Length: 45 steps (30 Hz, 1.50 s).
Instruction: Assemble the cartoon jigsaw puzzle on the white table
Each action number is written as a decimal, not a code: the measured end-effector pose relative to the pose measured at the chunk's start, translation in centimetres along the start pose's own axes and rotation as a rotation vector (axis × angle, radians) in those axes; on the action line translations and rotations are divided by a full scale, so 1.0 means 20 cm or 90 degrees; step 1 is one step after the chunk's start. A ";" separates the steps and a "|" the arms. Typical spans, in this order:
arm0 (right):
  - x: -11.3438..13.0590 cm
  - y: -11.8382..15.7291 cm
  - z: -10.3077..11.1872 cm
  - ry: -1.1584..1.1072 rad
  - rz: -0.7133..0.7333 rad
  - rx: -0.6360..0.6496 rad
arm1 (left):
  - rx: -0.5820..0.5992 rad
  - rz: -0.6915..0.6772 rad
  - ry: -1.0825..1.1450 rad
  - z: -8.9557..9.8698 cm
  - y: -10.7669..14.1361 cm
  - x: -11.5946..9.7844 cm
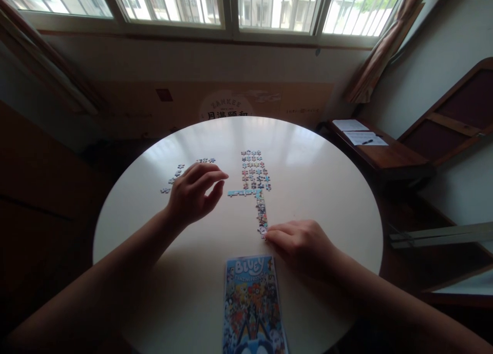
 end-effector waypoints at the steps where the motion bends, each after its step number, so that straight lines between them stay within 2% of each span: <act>1: 0.00 0.00 0.00 0.007 0.007 0.000 | 0.002 0.002 -0.001 0.00 0.00 0.00; 8: 0.00 0.02 -0.01 0.053 0.060 -0.043 | 0.012 0.000 -0.008 0.00 0.00 0.02; 11: 0.00 0.02 -0.01 0.064 0.069 -0.040 | 0.042 -0.005 -0.003 -0.01 0.01 0.02; 14: -0.01 0.02 -0.01 0.066 0.066 -0.032 | 0.118 -0.012 0.049 -0.05 0.03 -0.02; 20: 0.00 0.01 -0.01 0.091 0.096 -0.042 | 0.322 -0.068 0.204 -0.14 0.09 -0.17; 24: -0.01 0.01 -0.01 0.096 0.101 -0.052 | 0.398 -0.063 0.269 -0.18 0.13 -0.21; 31: -0.01 0.02 -0.02 0.065 0.080 -0.064 | 0.416 -0.031 0.355 -0.18 0.13 -0.21; 38: -0.02 0.01 -0.04 0.040 0.058 -0.056 | 0.433 -0.037 0.364 -0.17 0.11 -0.22; 45: -0.01 -0.01 -0.02 0.014 0.036 -0.045 | 0.439 -0.006 0.376 -0.16 0.10 -0.22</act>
Point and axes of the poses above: each hand's wrist, its own y-axis away from the middle knuckle, its own z-axis out of the back of the hand, x = y × z, the point moved 1 cm from there along -y, towards the middle knuckle, and after that the axes turned 11 degrees about -x, right-handed, at the moved point
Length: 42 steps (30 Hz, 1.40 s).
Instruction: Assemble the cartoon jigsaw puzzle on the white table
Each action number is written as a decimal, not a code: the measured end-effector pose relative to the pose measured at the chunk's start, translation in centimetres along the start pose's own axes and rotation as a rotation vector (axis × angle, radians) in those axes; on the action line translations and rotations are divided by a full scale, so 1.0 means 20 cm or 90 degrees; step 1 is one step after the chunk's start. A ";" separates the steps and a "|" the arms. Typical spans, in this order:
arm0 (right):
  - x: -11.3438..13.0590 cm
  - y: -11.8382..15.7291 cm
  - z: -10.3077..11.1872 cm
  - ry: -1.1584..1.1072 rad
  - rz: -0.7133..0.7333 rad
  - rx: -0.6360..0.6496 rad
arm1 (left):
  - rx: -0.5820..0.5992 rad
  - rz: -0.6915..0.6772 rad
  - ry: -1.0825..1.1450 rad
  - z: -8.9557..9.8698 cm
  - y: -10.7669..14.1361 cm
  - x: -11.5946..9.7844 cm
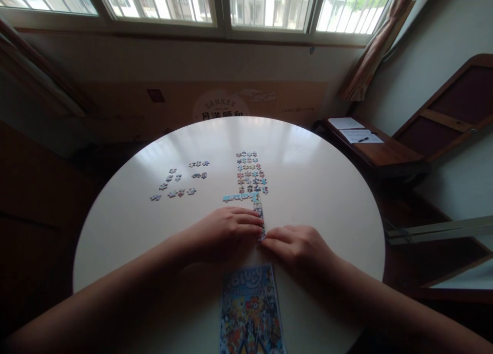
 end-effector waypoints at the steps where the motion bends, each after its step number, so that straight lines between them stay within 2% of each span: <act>1: 0.00 0.00 0.00 -0.004 -0.005 0.001 | -0.003 0.004 0.001 0.00 0.00 0.00; 11: 0.01 -0.01 0.00 -0.065 -0.074 0.004 | -0.008 0.000 -0.009 0.01 0.00 0.00; 17: -0.01 -0.01 0.02 -0.127 -0.125 0.042 | -0.003 -0.001 -0.026 0.02 -0.02 -0.02; 22: -0.07 0.01 0.03 -0.133 -0.155 -0.002 | -0.007 0.030 0.003 0.02 -0.02 -0.03; 26: -0.09 0.01 0.03 -0.156 -0.160 0.036 | -0.008 0.037 0.023 0.02 -0.02 -0.02; 31: -0.12 0.01 0.03 -0.215 -0.211 0.063 | 0.006 0.021 0.023 0.01 -0.02 0.00; 42: -0.12 0.00 0.04 -0.222 -0.182 0.065 | -0.021 0.018 0.007 0.00 -0.03 0.01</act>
Point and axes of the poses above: each hand's wrist, its own y-axis away from the middle knuckle, its own z-axis out of the back of the hand, x = y × z, the point moved 1 cm from there along -y, towards the middle knuckle, and after that the axes turned 11 degrees about -x, right-handed, at the moved point
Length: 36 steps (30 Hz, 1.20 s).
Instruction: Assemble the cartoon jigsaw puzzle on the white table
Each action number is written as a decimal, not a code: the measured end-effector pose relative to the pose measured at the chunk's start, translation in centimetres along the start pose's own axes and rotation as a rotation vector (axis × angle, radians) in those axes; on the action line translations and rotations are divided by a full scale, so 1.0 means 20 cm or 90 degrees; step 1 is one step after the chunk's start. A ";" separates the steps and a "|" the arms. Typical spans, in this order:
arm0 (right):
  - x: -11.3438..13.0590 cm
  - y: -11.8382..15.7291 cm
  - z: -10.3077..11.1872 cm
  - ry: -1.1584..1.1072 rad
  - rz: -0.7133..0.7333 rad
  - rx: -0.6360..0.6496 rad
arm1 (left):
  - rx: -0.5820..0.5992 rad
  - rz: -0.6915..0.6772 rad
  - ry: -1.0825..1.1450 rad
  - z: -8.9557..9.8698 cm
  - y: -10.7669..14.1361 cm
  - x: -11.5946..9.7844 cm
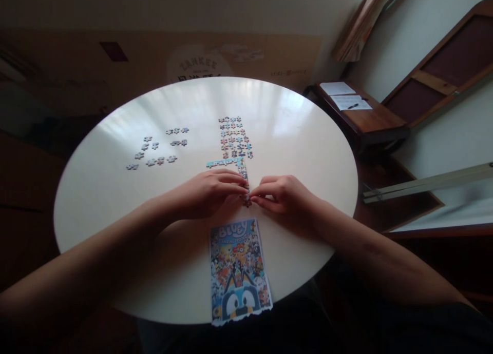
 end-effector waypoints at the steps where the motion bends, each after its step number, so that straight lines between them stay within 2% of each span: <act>1: 0.00 0.00 0.00 -0.001 0.005 0.001 | -0.008 0.005 0.001 0.00 0.00 0.01; 5: 0.00 0.00 0.00 0.001 0.017 -0.005 | -0.065 0.045 -0.013 0.03 0.01 0.03; 13: -0.02 0.02 -0.02 0.018 0.019 0.003 | -0.216 0.159 -0.055 0.17 0.03 0.12; 17: 0.00 0.01 -0.01 0.029 0.017 0.015 | -0.282 0.208 -0.080 0.20 0.06 0.17; 26: 0.02 0.01 -0.01 0.047 -0.034 0.000 | -0.308 0.214 -0.076 0.20 0.07 0.18; 36: 0.04 0.01 -0.02 0.103 -0.024 0.016 | -0.314 0.242 -0.073 0.20 0.09 0.20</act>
Point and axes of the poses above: each hand's wrist, its own y-axis away from the middle knuckle, its own z-axis out of the back of the hand, x = y × z, the point moved 1 cm from there along -y, towards the middle knuckle, and after that the axes turned 11 degrees about -x, right-handed, at the moved point
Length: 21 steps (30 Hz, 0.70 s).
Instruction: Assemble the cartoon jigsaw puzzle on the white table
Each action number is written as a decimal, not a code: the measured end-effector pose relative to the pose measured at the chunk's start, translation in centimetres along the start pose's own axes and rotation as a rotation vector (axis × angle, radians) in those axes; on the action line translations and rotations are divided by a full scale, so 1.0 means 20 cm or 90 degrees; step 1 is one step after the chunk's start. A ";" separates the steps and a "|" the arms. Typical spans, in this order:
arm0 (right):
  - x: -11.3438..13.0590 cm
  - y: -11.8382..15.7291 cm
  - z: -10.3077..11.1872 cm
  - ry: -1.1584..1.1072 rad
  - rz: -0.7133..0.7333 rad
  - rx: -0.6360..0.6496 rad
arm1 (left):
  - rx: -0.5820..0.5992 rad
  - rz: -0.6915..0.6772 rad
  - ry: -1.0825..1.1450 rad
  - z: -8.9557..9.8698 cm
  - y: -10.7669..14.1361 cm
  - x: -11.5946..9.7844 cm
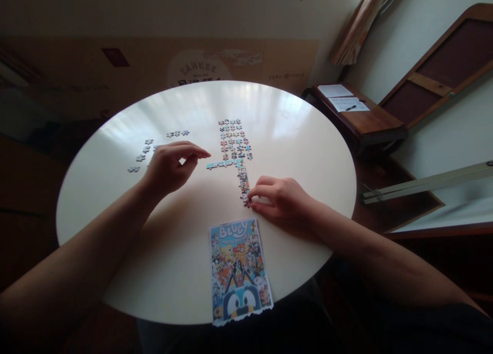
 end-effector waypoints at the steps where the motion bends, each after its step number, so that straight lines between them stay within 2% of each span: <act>1: 0.00 0.00 0.00 0.003 0.002 0.001 | 0.001 0.003 -0.002 0.00 0.00 0.00; 15: -0.01 0.01 0.00 -0.011 -0.029 -0.002 | -0.037 0.031 -0.003 0.00 -0.01 0.00; 18: -0.01 0.00 0.02 -0.038 -0.033 -0.005 | -0.075 0.044 0.002 0.03 -0.02 0.02; 21: 0.02 -0.04 0.07 0.035 0.017 0.020 | -0.143 0.079 -0.002 0.09 -0.02 0.04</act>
Point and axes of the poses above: each hand's wrist, its own y-axis away from the middle knuckle, its own z-axis out of the back of the hand, x = y × z, the point moved 1 cm from there along -y, towards the middle knuckle, and after that the axes turned 11 degrees about -x, right-handed, at the moved point
